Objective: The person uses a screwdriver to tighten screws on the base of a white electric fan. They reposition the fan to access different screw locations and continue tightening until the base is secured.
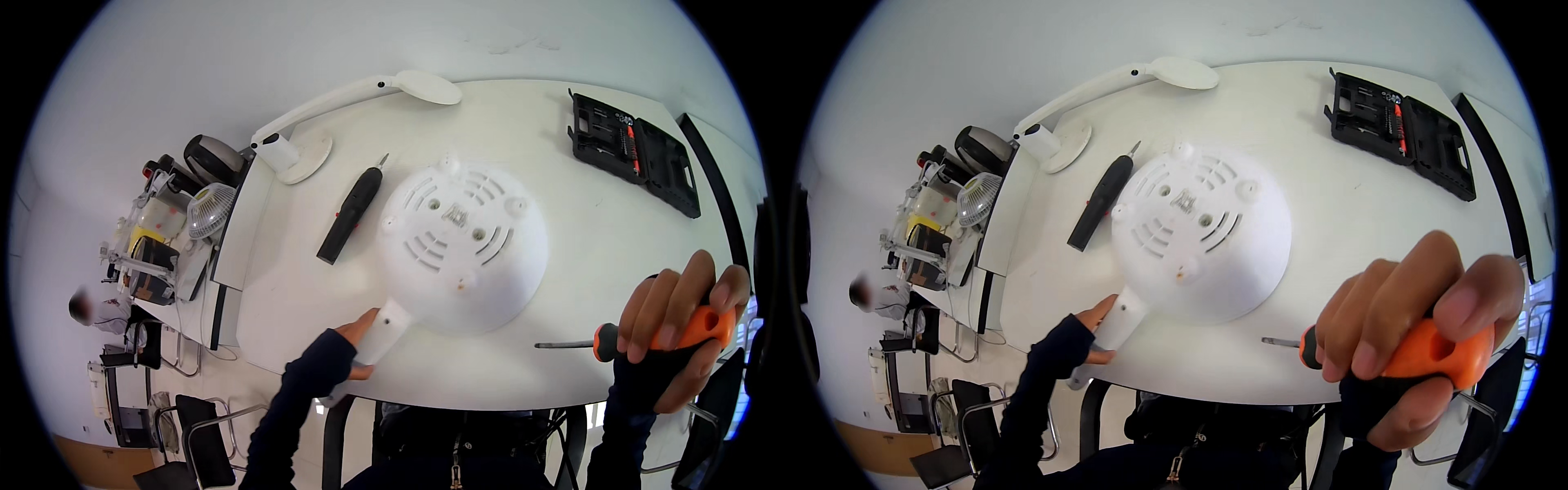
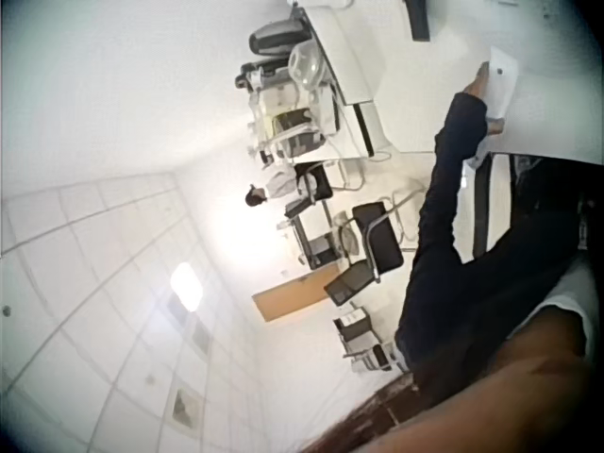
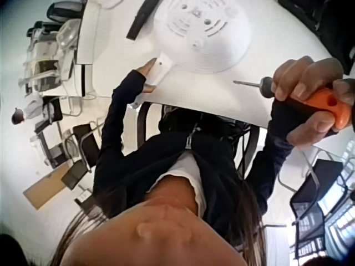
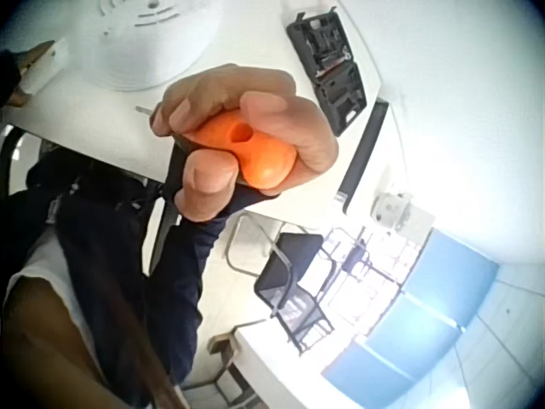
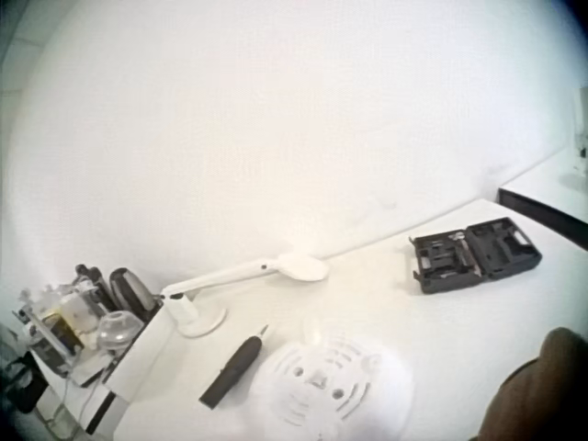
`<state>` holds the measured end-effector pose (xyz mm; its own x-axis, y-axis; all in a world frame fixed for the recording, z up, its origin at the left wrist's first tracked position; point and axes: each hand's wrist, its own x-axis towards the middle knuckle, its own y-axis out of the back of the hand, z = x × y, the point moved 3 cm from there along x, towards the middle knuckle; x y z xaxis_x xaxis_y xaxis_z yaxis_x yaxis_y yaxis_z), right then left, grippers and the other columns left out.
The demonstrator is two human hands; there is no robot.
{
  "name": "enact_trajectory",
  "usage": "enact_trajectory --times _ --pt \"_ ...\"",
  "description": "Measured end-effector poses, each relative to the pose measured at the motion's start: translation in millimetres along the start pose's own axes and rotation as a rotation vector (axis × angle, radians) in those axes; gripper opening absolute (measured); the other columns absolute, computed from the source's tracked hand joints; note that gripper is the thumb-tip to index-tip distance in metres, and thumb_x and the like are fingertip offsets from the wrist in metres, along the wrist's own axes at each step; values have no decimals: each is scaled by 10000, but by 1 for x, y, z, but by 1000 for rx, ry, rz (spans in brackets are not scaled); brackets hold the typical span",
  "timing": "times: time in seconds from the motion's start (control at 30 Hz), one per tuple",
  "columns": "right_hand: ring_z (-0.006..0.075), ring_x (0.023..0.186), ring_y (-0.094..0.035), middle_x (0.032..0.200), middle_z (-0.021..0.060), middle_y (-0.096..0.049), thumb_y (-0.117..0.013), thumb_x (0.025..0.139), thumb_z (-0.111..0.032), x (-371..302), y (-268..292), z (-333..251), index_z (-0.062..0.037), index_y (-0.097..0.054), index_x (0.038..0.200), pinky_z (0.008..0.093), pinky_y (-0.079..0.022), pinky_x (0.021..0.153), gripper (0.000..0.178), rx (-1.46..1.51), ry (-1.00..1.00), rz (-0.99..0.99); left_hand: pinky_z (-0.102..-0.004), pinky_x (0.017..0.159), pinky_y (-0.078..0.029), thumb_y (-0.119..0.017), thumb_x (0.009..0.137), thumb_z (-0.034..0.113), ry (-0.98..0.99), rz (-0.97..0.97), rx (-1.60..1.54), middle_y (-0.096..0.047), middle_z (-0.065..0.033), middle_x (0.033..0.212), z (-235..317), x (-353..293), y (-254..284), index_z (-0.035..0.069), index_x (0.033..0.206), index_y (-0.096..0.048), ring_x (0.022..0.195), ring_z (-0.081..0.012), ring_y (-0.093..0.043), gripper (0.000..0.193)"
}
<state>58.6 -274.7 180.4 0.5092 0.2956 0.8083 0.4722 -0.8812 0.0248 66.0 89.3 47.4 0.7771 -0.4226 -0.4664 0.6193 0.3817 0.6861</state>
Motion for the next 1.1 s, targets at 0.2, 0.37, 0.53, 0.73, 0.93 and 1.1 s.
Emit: enact_trajectory --times 0.2,0.37,0.53,0.73,0.93,1.1 --pt "189 540 -579 783 69 -495 -552 891 -225 11 4 -5 -57 -362 1094 280 -510 471 325 -69 58 253 -359 936 -440 -673 670 24 -59 -118 18 -549 -222 1197 -2 17 21 55 1402 -273 1059 -342 -574 834" --pt "176 525 -554 766 76 -487 -490 920 -225 24 -7 8 -54 -362 1063 287 -498 466 257 -3 75 377 -361 939 -444 -675 658 -14 -92 -102 126 -547 -204 1212 -4 21 34 68 1390 -310 1066 -333 -573 822" --pt "162 524 -538 792 69 -481 -474 933 -268 30 -10 18 -70 -370 1101 274 -474 450 280 -84 65 294 -363 942 -447 -678 645 -52 -156 -37 247 -546 -187 1227 -6 34 44 80 1378 -347 1073 -324 -572 815" --pt "164 534 -541 808 76 -487 -466 940 -280 42 -16 25 -67 -377 1142 283 -478 458 307 -73 82 157 -368 931 -466 -661 623 -122 -263 228 460 -535 -165 1254 -7 34 50 100 1340 -427 1066 -320 -574 786" --pt "164 565 -558 823 75 -492 -488 937 -242 47 -9 33 -50 -364 1218 303 -520 501 363 -162 119 -43 -434 918 -441 -617 643 -76 -412 772 395 -554 -167 1193 11 29 13 81 1192 -578 1104 -384 -514 572" --pt "168 596 -574 830 67 -493 -515 928 -258 46 -16 46 -54 -355 1238 313 -533 518 403 -80 60 -10 -371 730 -464 -673 663 -16 -345 946 165 -593 -124 895 29 8 -57 37 873 -651 827 -301 -577 217"
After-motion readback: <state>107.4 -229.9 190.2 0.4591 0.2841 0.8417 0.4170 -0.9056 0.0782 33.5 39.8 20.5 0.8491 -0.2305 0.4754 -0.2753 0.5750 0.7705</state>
